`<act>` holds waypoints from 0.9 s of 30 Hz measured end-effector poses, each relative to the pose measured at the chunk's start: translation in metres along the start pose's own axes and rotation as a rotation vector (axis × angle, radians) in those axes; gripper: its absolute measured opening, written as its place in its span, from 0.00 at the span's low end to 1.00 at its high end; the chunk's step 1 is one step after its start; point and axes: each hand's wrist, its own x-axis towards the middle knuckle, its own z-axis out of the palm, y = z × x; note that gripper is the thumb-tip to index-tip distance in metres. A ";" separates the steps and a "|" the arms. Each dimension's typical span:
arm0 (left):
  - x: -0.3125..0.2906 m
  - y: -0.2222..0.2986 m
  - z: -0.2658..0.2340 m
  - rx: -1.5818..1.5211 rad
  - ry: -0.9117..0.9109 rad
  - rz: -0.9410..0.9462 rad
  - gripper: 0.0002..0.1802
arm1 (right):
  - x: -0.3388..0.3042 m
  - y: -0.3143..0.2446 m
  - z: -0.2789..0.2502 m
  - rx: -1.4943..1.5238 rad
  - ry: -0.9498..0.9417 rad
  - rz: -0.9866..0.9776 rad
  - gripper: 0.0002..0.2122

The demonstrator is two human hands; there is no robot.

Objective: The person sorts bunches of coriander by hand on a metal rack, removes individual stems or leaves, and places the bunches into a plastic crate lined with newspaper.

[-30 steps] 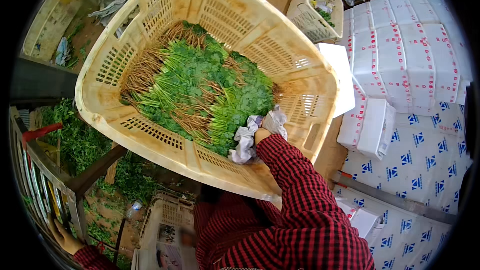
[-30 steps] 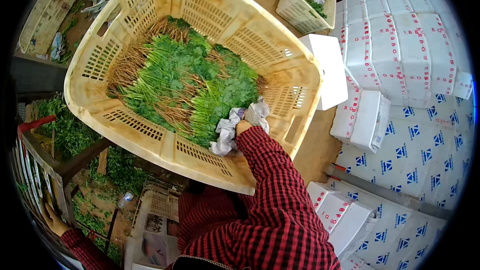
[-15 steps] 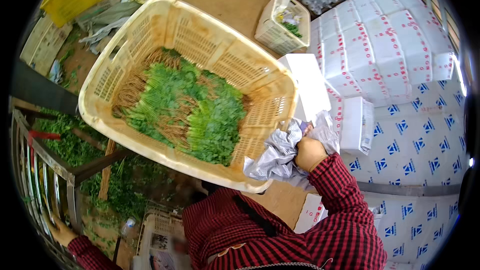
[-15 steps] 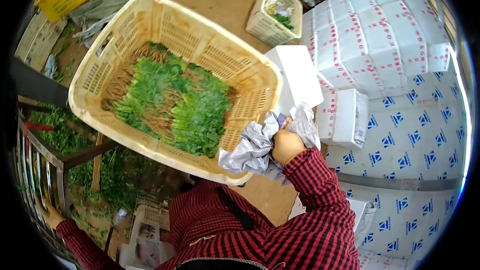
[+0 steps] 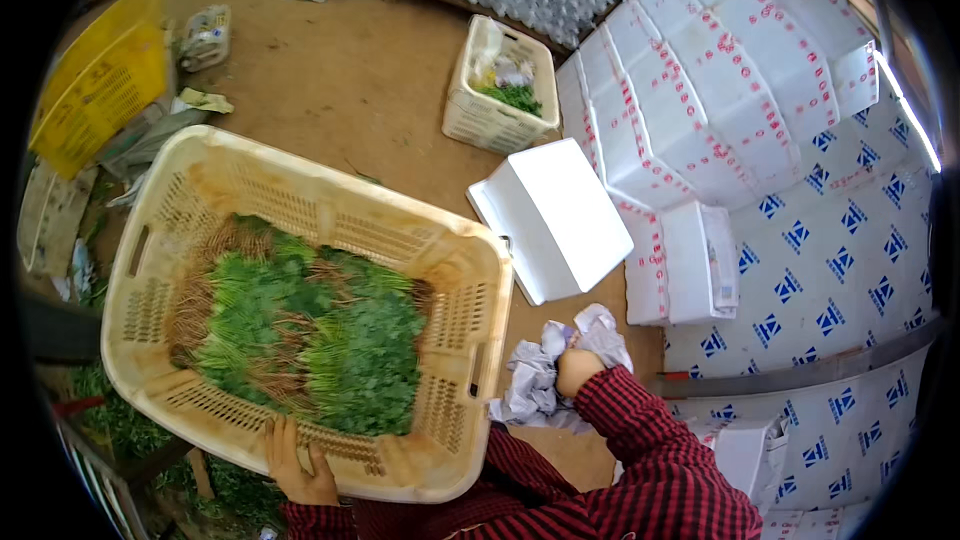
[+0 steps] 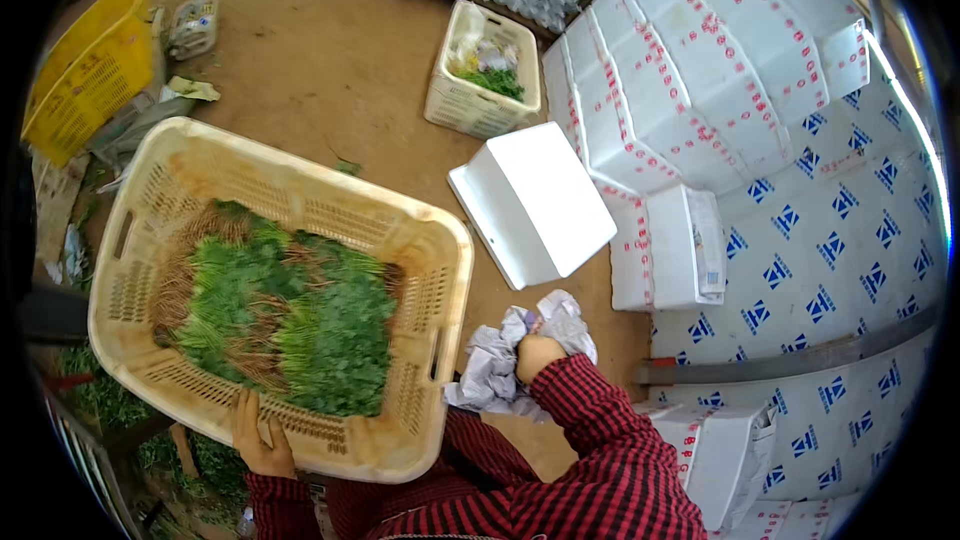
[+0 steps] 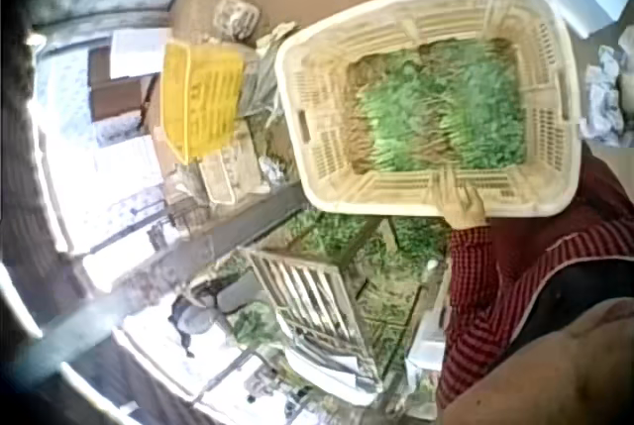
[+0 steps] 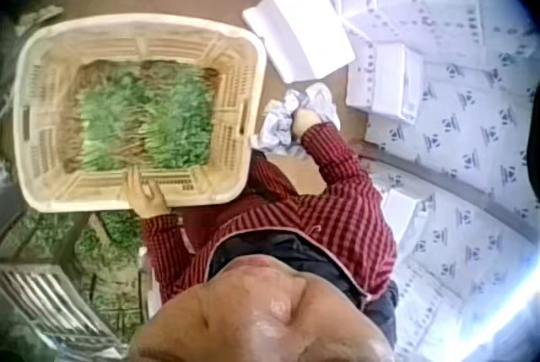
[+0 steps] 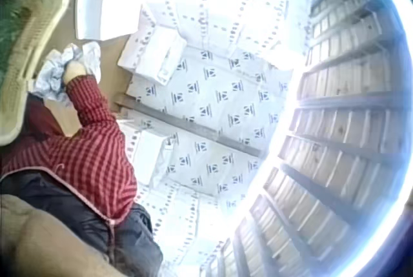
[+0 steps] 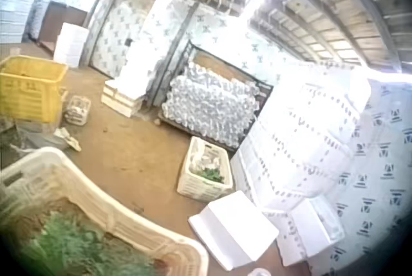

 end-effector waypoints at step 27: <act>0.016 0.024 0.023 0.675 0.223 -0.556 0.42 | 0.330 0.009 -0.102 0.287 0.342 -0.280 0.18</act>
